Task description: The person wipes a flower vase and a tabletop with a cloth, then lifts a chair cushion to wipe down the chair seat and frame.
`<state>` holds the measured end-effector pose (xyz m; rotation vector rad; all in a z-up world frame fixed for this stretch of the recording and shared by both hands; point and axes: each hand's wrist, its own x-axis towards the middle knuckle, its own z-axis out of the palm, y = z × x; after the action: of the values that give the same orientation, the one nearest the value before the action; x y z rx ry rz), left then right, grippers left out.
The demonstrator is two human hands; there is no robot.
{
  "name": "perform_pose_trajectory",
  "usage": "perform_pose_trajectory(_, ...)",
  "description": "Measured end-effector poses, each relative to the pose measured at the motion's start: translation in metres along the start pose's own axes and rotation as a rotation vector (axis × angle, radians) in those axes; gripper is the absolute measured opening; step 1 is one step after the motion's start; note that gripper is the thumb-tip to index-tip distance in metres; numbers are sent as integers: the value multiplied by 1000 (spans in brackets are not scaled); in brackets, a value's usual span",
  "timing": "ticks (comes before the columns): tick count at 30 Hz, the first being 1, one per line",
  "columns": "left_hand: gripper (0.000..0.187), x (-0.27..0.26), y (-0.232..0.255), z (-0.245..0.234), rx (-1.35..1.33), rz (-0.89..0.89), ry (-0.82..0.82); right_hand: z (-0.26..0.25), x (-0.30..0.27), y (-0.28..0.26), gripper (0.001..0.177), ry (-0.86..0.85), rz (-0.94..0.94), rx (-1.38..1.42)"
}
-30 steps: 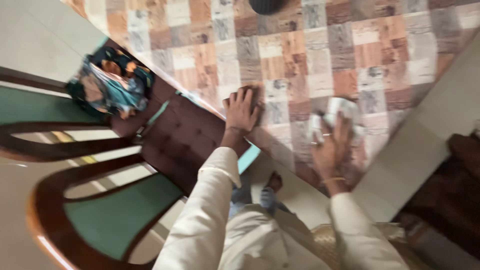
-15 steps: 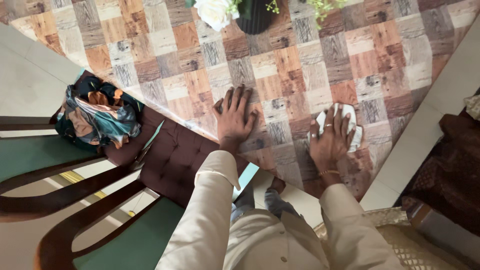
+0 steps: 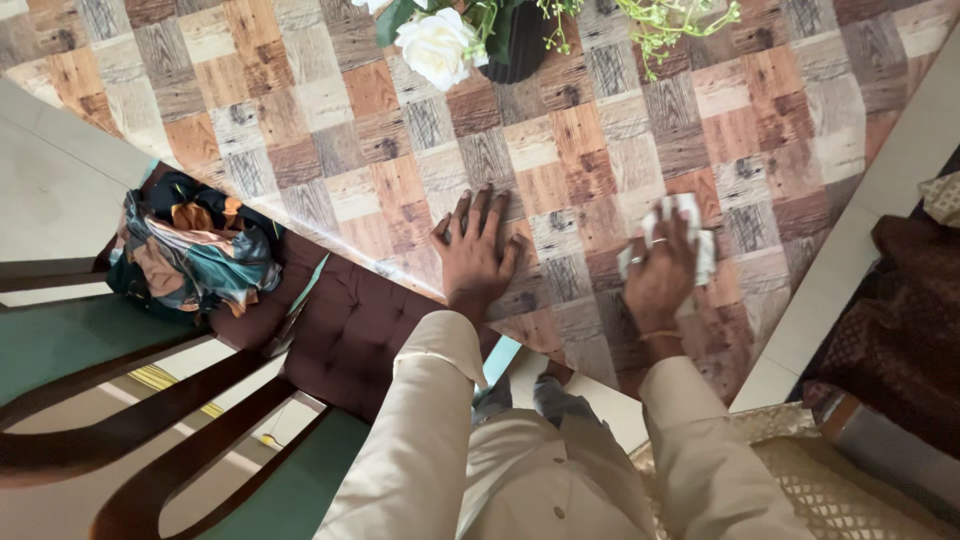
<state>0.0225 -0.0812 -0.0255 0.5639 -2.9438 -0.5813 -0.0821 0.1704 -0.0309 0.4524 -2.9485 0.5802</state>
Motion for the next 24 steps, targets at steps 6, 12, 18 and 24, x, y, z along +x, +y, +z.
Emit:
perform_pose_trajectory(6,73,3,0,-3,-22,-38,-67,-22,-59,-29,43,-75,-157,34)
perform_pose_trajectory(12,66,1,-2,2,-39,-12,-2,-38,-57,13,71,-92,280,-341)
perform_pose_trajectory(18,71,1,-2,0,-34,-17,-19,-12,-11,23,67,-7,441,-211)
perform_pose_trajectory(24,70,0,0,-2,-46,-38,-37,-4,-26,-23,57,6,51,-153)
